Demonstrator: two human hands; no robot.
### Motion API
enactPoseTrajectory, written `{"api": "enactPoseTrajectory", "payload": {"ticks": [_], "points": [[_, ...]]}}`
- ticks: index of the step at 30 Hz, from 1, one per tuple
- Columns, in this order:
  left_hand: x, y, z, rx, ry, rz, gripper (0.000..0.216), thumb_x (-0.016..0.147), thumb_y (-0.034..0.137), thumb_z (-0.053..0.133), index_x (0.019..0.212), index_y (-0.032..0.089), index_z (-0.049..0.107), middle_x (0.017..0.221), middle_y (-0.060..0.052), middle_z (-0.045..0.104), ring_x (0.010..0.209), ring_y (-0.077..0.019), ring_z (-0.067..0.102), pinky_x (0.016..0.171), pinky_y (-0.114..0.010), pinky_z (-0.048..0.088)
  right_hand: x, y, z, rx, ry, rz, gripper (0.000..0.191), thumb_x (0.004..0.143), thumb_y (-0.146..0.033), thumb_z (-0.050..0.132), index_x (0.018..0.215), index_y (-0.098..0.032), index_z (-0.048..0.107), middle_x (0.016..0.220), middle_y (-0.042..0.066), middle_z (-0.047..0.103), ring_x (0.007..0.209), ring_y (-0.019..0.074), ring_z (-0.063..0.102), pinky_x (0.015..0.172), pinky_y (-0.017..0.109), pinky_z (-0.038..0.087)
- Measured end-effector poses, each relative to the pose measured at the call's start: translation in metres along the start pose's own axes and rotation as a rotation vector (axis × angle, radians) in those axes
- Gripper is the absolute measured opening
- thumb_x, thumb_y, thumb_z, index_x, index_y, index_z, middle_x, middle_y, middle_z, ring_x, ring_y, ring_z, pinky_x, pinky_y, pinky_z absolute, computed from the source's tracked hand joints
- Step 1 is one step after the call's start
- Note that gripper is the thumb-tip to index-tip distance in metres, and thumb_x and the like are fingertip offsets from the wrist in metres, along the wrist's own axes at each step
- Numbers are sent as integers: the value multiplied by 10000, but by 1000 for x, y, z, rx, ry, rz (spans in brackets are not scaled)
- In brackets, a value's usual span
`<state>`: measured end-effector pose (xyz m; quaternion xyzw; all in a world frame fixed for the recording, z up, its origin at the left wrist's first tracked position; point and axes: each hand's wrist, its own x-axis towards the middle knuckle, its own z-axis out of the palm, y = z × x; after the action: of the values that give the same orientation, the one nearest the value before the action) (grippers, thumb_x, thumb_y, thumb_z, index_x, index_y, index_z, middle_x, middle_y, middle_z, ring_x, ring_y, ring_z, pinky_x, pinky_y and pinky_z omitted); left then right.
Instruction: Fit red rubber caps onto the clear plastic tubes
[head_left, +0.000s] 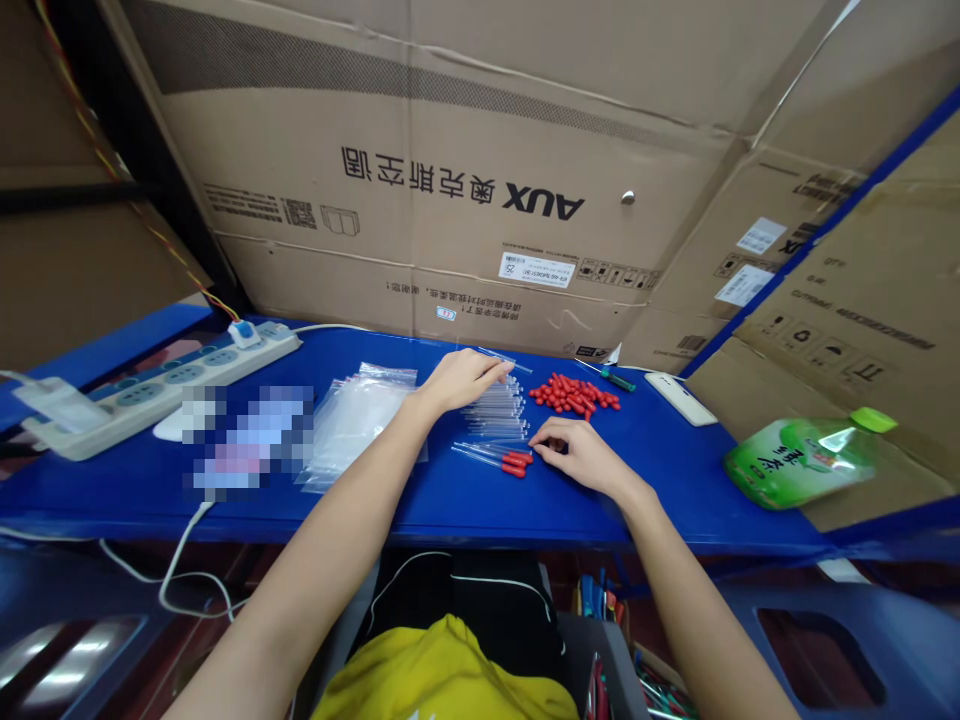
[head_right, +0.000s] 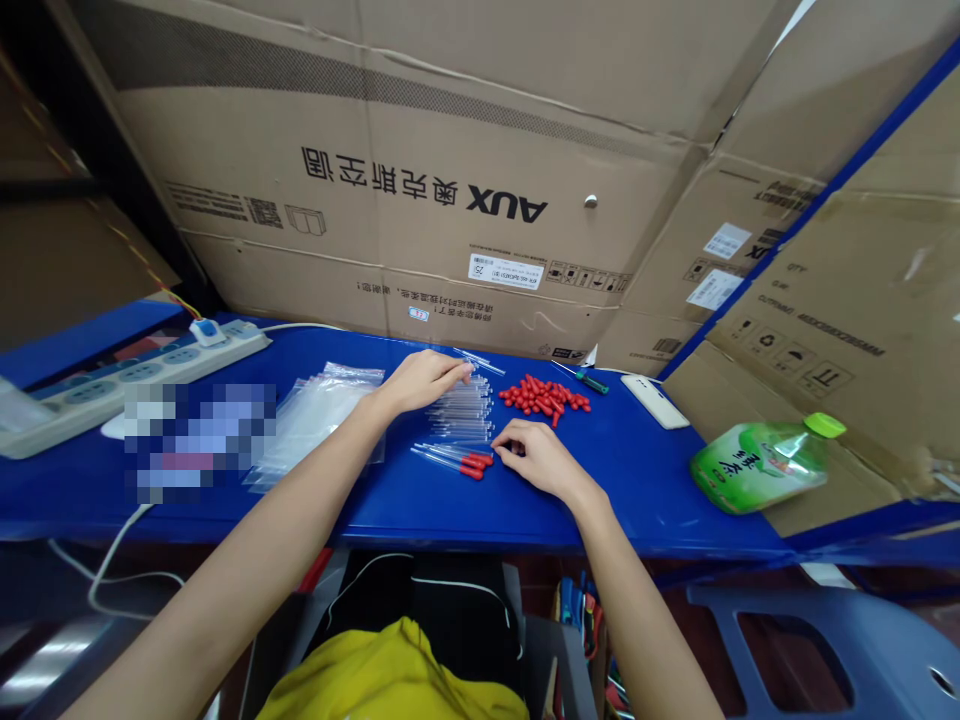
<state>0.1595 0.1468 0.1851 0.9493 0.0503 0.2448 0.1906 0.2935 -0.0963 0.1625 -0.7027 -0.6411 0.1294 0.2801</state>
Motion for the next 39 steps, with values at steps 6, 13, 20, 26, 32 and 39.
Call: {"api": "enactPoseTrajectory", "payload": {"ticks": [6,13,20,26,32,39], "points": [[0,2,0,14,-10,9,571,1067,543,337,933,218,788,940,-54,788,896,-225,717,780,-296,461,2,-1,3,9,-20,4,125,936,-257,659,933,-226,780,911,37,710,725,156,609,685,289,469],[-1,2,-2,23,-13,19,565,1061,543,347,930,207,781,899,-62,777,861,-222,706,732,-287,440,2,-3,2,-109,18,24,111,831,-123,648,872,-201,716,842,17,683,690,146,582,660,271,440],[-2,23,6,-27,-70,176,474,1008,604,469,987,227,755,959,-34,757,831,-197,676,694,-284,409,0,2,-2,-171,76,66,127,798,-112,621,872,-212,647,734,-9,656,665,156,607,655,268,436],[-1,40,23,-36,-203,292,377,1009,543,519,1071,227,715,1033,-49,755,928,-222,692,720,-285,424,9,-4,-7,46,243,14,24,830,-207,645,844,-225,635,751,0,685,694,173,637,694,293,501],[2,41,27,-36,-211,262,272,1076,338,405,1115,224,648,907,-39,751,825,-211,693,689,-289,405,10,0,-28,115,324,57,268,890,-342,657,1132,-240,605,869,22,747,710,185,662,701,312,521],[0,36,24,-21,-100,167,205,1082,331,371,1104,207,532,983,-64,719,834,-223,677,673,-300,397,-13,52,-35,-329,256,433,240,903,-460,649,970,-240,580,671,-6,676,625,203,657,590,283,399]]}}
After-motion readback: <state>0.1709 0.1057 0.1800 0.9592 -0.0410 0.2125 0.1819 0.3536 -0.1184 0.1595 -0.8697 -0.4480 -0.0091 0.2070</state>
